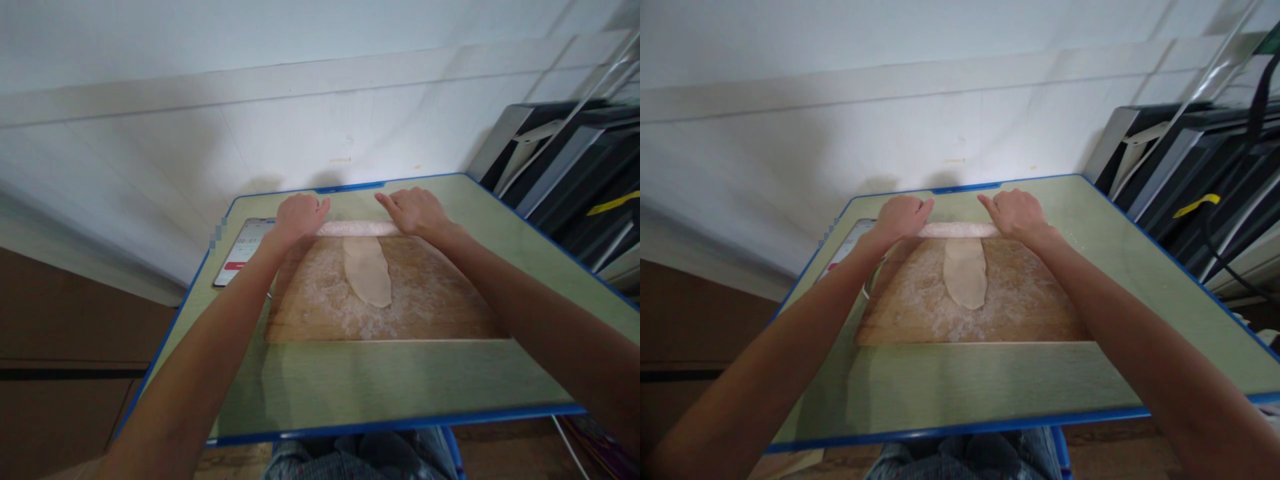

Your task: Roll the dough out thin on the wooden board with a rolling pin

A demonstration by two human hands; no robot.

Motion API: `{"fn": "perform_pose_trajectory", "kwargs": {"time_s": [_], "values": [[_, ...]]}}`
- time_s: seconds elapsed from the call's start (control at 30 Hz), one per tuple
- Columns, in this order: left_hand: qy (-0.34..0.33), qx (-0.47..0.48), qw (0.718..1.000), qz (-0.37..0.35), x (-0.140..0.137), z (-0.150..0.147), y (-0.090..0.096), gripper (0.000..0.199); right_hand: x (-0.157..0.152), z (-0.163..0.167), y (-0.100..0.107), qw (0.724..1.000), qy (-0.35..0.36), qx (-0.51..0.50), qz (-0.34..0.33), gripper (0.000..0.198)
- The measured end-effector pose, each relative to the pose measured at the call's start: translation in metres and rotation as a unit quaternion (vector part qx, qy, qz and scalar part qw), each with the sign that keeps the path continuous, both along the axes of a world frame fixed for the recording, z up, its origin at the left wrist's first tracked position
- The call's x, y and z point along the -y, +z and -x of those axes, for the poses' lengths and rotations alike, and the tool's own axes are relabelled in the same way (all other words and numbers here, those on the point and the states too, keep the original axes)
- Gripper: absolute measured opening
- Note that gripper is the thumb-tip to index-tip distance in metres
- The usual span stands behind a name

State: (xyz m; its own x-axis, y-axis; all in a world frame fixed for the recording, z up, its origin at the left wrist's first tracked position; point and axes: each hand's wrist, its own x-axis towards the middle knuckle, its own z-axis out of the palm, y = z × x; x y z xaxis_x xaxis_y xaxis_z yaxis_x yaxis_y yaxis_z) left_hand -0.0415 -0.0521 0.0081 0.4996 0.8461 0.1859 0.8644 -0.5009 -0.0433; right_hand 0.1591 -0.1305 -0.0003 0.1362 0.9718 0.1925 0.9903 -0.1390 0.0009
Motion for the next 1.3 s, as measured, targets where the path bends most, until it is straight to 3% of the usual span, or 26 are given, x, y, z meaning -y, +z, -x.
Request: {"fn": "perform_pose_trajectory", "kwargs": {"time_s": [0.8,1.3], "values": [[-0.029,-0.046,0.998,0.026,-0.012,-0.004,0.005,0.052,-0.020,-0.009,-0.004,1.000,-0.011,-0.023,-0.012,0.079],[-0.039,-0.001,0.999,0.032,-0.027,-0.005,-0.004,0.056,-0.031,-0.016,-0.009,1.000,-0.001,-0.019,-0.005,0.080]]}}
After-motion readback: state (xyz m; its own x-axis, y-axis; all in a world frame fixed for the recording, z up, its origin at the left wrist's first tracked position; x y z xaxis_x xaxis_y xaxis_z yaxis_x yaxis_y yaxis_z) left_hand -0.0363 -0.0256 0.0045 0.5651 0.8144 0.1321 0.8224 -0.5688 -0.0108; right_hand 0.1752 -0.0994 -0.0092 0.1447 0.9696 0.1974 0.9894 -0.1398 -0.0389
